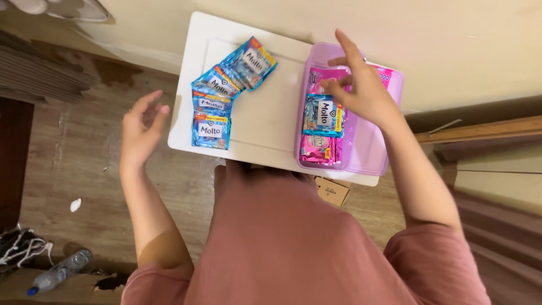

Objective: The person opens a purple plastic container and removes multiple Molto and Boom snack packets, placing them on a white surface. Then the person opens a cardboard box and removes several Daia detergent packets, placing them on the same surface.

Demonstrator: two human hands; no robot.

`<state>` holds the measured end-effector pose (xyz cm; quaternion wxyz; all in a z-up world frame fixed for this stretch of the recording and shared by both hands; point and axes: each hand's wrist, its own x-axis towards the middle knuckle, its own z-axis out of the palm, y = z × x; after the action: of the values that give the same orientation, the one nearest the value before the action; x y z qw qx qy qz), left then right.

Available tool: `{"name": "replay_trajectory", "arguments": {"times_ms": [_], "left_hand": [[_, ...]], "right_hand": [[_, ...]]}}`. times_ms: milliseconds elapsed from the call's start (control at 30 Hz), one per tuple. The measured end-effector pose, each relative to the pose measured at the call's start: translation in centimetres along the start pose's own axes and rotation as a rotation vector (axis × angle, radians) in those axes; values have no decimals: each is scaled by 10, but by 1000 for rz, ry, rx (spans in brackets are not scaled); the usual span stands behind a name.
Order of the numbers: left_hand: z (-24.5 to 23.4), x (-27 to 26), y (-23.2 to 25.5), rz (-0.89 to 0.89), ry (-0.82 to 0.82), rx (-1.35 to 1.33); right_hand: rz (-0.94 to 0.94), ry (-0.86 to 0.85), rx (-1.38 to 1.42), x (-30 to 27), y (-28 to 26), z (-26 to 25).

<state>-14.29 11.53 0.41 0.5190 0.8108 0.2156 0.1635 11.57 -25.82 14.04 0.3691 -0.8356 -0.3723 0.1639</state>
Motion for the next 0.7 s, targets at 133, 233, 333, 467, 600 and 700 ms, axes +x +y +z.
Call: {"name": "replay_trajectory", "arguments": {"times_ms": [133,233,333,467,600,700], "left_hand": [[-1,-8,18,-54,-2,-243],[17,-4,44,57,-25,-411],[50,6,69,155,-137,-371],[120,10,94,256,-355,-129],[190,1,101,316,-537,-151],[218,-12,98,365,-533,-74]], "right_hand": [[149,25,170,-24,15,1],[220,107,254,-43,36,-11],[347,182,281,-60,61,-9],[450,150,212,-80,74,10],[451,234,119,-89,62,46],[310,375,14,-90,50,70]]}}
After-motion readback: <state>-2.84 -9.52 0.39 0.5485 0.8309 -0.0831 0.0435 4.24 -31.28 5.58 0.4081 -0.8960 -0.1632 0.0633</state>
